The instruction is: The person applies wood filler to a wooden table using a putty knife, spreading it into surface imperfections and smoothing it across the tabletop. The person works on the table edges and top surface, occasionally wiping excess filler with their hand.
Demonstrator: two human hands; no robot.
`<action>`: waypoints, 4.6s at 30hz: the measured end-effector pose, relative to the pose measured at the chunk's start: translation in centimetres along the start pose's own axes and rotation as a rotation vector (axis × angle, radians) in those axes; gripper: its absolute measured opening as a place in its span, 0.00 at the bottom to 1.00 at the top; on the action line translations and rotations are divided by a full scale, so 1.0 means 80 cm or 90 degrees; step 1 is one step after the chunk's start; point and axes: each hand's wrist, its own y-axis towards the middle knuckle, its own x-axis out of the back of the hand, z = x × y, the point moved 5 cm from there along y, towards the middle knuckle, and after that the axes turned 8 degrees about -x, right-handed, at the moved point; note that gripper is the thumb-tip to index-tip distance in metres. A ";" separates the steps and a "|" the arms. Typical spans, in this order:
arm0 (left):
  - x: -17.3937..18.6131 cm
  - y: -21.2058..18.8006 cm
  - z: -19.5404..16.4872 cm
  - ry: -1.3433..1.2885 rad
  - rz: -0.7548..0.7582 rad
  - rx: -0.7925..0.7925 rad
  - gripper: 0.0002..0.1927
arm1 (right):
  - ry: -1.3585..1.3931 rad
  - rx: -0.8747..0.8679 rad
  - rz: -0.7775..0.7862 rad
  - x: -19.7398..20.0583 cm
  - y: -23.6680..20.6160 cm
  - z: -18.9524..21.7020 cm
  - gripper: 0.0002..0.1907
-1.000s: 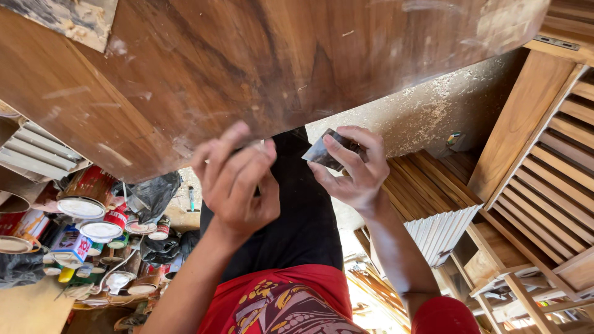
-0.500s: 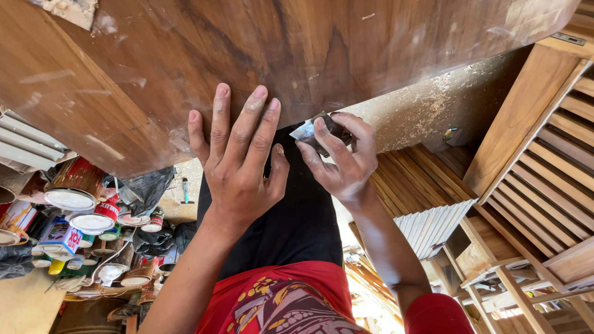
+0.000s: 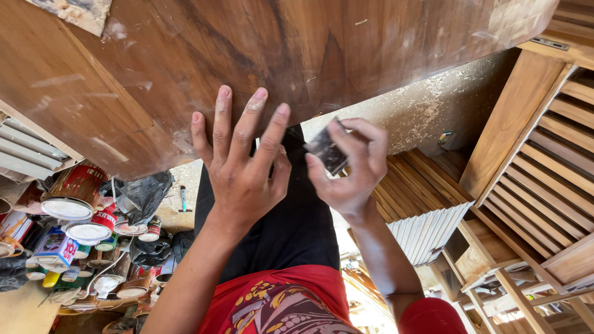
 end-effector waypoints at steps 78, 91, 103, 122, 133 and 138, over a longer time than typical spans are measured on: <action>-0.008 0.000 0.000 0.023 -0.029 0.003 0.31 | -0.277 0.022 0.143 0.014 0.014 0.007 0.48; -0.006 0.000 0.000 0.015 -0.063 0.004 0.25 | -0.258 0.001 0.122 0.011 0.027 -0.005 0.49; -0.011 0.008 -0.009 0.057 -0.051 0.043 0.34 | -0.270 -0.128 0.104 0.035 0.016 -0.071 0.41; -0.058 0.039 -0.109 0.155 0.032 -0.069 0.35 | 0.194 -0.276 -0.134 0.225 -0.094 -0.068 0.25; -0.011 0.039 -0.111 0.105 -0.094 0.064 0.46 | 0.594 -0.376 -0.021 0.222 -0.116 -0.074 0.15; -0.041 -0.025 -0.156 -0.147 0.216 -0.254 0.39 | 0.712 -0.345 0.119 0.182 -0.114 -0.046 0.09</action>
